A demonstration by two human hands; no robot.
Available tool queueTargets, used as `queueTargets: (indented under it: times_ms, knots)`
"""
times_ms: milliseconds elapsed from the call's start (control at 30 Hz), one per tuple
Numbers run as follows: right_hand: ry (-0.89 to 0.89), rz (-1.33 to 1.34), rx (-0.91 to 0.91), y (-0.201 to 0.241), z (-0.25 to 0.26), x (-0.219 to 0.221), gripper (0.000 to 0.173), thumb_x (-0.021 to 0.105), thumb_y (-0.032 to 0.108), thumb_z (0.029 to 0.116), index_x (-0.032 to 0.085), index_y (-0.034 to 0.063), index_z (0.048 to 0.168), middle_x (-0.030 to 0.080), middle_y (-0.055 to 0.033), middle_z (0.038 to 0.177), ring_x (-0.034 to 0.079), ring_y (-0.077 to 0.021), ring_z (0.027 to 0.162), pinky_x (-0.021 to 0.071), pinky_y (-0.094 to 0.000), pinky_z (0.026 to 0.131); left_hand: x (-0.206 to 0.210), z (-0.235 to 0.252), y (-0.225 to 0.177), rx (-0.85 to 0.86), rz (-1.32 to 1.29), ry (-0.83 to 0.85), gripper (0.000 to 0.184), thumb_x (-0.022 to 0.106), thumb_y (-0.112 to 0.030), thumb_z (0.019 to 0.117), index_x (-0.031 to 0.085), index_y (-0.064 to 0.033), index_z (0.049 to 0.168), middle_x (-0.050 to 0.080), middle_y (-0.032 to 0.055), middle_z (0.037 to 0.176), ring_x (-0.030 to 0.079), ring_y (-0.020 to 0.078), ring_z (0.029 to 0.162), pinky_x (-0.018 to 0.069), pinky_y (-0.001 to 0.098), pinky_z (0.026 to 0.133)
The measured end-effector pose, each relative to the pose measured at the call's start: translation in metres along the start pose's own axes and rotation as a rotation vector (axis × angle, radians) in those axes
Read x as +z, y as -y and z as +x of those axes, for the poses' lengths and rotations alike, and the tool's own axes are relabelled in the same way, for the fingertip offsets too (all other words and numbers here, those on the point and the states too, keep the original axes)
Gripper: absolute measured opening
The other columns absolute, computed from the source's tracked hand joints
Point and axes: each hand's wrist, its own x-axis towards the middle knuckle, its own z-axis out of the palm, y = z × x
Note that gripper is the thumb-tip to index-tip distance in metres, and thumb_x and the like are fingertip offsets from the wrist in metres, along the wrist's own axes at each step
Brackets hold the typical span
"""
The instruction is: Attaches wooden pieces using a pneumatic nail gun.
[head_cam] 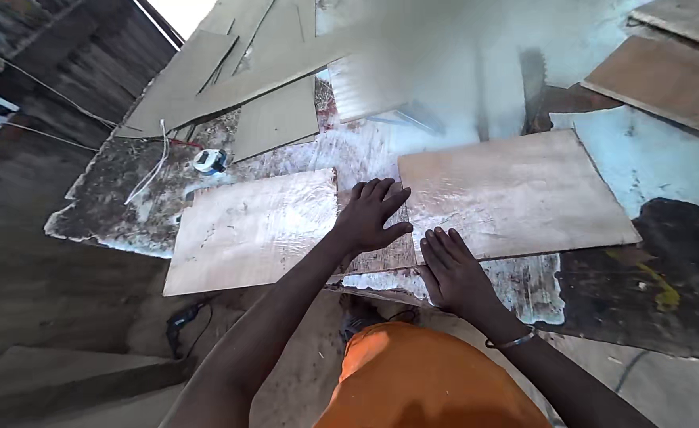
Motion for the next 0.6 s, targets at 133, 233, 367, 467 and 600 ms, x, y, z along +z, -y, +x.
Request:
queueTargets:
  times_ms: [133,233,367,467,600]
  knots:
    - [-0.005,0.020,-0.006,-0.005,-0.001,-0.002,0.049,0.045,0.038,0.1058,0.067,0.0019,0.132,0.061,-0.0148,0.144,0.050,-0.0309,0.142,0.0337,-0.0514,0.122,0.000,0.000,-0.002,-0.003,0.011,0.014,0.082,0.033,-0.084,0.0907,0.040,-0.0369,0.157,0.038,0.0100,0.162,0.035,0.0305,0.149,0.0237,0.0587,0.121]
    - [-0.014,0.042,-0.029,-0.011,0.000,-0.003,0.051,0.048,0.043,0.1057,0.068,0.0042,0.131,0.063,-0.0128,0.142,0.052,-0.0293,0.140,0.0355,-0.0503,0.121,0.002,-0.001,-0.004,-0.014,0.026,0.010,0.080,0.033,-0.083,0.0914,0.040,-0.0377,0.157,0.038,0.0121,0.162,0.035,0.0326,0.148,0.0241,0.0604,0.120]
    - [-0.021,0.022,-0.058,-0.010,0.000,-0.003,0.048,0.048,0.038,0.1056,0.069,0.0017,0.129,0.064,-0.0153,0.140,0.053,-0.0325,0.139,0.0376,-0.0497,0.120,0.001,0.001,-0.006,-0.012,0.035,0.030,0.078,0.032,-0.083,0.0918,0.037,-0.0420,0.158,0.034,0.0124,0.164,0.034,0.0328,0.149,0.0237,0.0607,0.120]
    - [-0.030,0.007,-0.068,-0.008,-0.001,-0.003,0.046,0.048,0.034,0.1051,0.069,0.0001,0.128,0.064,-0.0168,0.139,0.054,-0.0330,0.138,0.0396,-0.0489,0.119,-0.002,0.002,-0.008,-0.009,0.014,0.032,0.075,0.035,-0.081,0.0920,0.040,-0.0422,0.156,0.035,0.0102,0.164,0.033,0.0313,0.150,0.0238,0.0605,0.120]
    - [-0.027,0.020,-0.071,-0.005,0.000,-0.003,0.044,0.049,0.032,0.1055,0.069,-0.0017,0.127,0.064,-0.0183,0.138,0.056,-0.0337,0.136,0.0404,-0.0493,0.118,-0.001,0.003,-0.006,-0.012,0.019,0.020,0.075,0.034,-0.082,0.0919,0.042,-0.0428,0.155,0.038,0.0098,0.162,0.038,0.0301,0.147,0.0266,0.0582,0.119]
